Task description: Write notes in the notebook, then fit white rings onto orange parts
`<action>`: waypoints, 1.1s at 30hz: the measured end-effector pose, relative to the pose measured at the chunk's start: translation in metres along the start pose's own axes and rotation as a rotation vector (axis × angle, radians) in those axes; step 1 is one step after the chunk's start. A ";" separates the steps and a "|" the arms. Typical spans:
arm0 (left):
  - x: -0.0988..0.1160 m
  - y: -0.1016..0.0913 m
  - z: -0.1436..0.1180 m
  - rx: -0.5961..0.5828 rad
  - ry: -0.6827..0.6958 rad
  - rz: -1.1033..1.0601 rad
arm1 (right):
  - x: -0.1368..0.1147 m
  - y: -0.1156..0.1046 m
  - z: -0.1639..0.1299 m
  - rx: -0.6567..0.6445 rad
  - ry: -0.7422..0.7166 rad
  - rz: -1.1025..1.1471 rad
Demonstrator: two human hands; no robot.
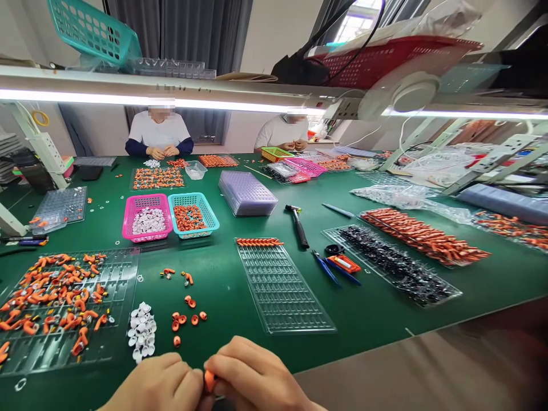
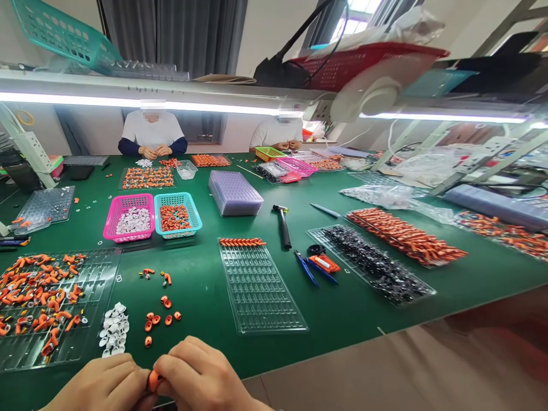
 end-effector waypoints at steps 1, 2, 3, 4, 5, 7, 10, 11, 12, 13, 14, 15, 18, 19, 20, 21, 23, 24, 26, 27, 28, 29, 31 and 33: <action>-0.001 0.000 0.001 -0.011 -0.009 -0.010 | 0.001 0.001 0.000 0.000 0.024 0.033; -0.001 0.000 0.001 -0.026 -0.016 -0.017 | 0.002 0.001 -0.001 0.000 0.046 0.063; -0.001 0.000 0.002 -0.040 -0.023 -0.023 | 0.003 0.001 -0.001 0.001 0.064 0.087; -0.002 0.000 0.002 -0.053 -0.031 -0.029 | 0.004 0.002 -0.001 -0.002 0.079 0.105; -0.002 0.000 0.003 -0.067 -0.041 -0.033 | 0.005 0.002 -0.002 -0.003 0.089 0.115; -0.003 0.000 0.003 -0.079 -0.064 -0.037 | 0.005 0.003 -0.003 -0.011 0.094 0.102; -0.005 0.001 0.004 -0.080 -0.076 -0.045 | 0.002 0.003 -0.003 -0.010 0.035 0.015; -0.006 0.002 0.004 -0.081 -0.078 -0.049 | -0.001 0.003 -0.003 -0.007 0.006 -0.022; -0.006 0.003 0.004 -0.082 -0.079 -0.052 | -0.002 0.003 -0.002 -0.005 -0.019 -0.055; -0.006 0.004 0.004 -0.083 -0.082 -0.052 | -0.004 0.003 -0.002 -0.005 -0.038 -0.080; -0.006 0.004 0.004 -0.080 -0.084 -0.048 | -0.005 0.004 -0.002 -0.009 -0.045 -0.097; -0.006 0.005 0.003 -0.075 -0.084 -0.042 | -0.005 0.004 -0.002 -0.014 -0.043 -0.103; -0.003 0.005 0.001 -0.048 -0.058 -0.030 | -0.004 0.006 -0.002 -0.025 -0.028 -0.072; -0.002 0.004 0.001 -0.043 -0.047 -0.027 | -0.004 0.006 -0.002 -0.032 -0.017 -0.055; -0.001 0.004 0.000 -0.043 -0.038 -0.024 | -0.003 0.007 -0.003 -0.037 -0.005 -0.043; -0.001 0.004 0.000 -0.042 -0.036 -0.019 | -0.002 0.007 -0.003 -0.041 0.005 -0.036; -0.002 0.003 0.001 -0.043 -0.044 -0.010 | -0.001 0.008 -0.004 -0.051 0.028 -0.035; -0.003 0.002 0.001 -0.042 -0.053 -0.008 | -0.001 0.009 -0.004 -0.055 0.035 -0.039; -0.004 0.002 0.002 -0.048 -0.068 -0.007 | -0.001 0.010 -0.005 -0.056 0.033 -0.057; -0.004 0.002 0.002 -0.048 -0.071 -0.005 | -0.001 0.010 -0.006 -0.057 0.029 -0.069; -0.004 0.003 0.001 -0.047 -0.071 -0.001 | -0.001 0.011 -0.007 -0.057 0.027 -0.079; -0.003 0.003 0.000 -0.041 -0.069 0.003 | 0.000 0.012 -0.008 -0.060 0.027 -0.081; -0.002 0.005 -0.002 -0.025 -0.055 0.009 | 0.003 0.015 -0.011 -0.073 0.040 -0.056; 0.000 0.007 -0.004 -0.008 -0.038 0.021 | 0.005 0.018 -0.013 -0.094 0.054 -0.009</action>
Point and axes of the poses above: each hand's wrist, its own z-axis towards the middle knuckle, its own y-axis out of the palm, x = y × z, the point moved 8 cm from there along z, towards the middle knuckle, and after that the axes turned 14 degrees about -y, right-handed, at the moved point
